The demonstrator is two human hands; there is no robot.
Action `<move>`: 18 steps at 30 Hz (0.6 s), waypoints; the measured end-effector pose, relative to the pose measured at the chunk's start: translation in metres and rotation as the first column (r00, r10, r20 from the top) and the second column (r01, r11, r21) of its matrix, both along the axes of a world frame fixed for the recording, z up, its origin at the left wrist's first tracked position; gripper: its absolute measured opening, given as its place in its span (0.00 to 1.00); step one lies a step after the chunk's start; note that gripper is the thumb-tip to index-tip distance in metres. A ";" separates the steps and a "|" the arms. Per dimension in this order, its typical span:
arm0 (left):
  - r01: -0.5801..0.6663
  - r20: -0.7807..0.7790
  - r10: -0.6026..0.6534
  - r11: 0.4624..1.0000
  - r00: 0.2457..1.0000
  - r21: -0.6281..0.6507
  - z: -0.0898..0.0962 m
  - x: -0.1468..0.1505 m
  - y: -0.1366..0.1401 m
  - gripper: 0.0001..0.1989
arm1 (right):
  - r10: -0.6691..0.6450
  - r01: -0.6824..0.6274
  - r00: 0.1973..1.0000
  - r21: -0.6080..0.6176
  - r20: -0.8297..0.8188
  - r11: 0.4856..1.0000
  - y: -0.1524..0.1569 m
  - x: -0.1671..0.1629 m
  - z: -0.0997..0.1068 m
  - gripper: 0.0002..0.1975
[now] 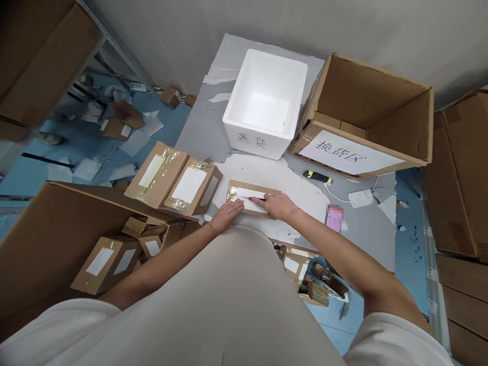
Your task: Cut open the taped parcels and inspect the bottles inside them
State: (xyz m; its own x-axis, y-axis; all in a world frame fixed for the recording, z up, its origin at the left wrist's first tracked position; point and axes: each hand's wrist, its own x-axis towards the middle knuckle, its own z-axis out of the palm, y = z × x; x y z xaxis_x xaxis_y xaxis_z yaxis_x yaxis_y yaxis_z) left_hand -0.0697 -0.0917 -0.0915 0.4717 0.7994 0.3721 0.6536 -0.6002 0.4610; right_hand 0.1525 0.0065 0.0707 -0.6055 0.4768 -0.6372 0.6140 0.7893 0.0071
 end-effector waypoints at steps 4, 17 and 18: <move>-0.004 -0.021 0.002 0.999 1.000 -0.055 0.002 0.000 -0.001 0.24 | -0.069 0.067 0.997 0.044 0.025 0.997 -0.009 0.050 0.006 0.36; -0.041 -0.138 0.019 0.987 0.990 -0.157 0.037 0.001 0.007 0.18 | -0.671 0.714 0.610 -0.074 -0.422 0.696 -0.088 0.156 -0.021 0.27; -0.054 -0.166 0.027 0.985 0.986 -0.164 0.043 0.002 0.011 0.20 | -0.747 0.769 0.463 -0.204 -0.477 0.606 -0.095 0.152 -0.032 0.27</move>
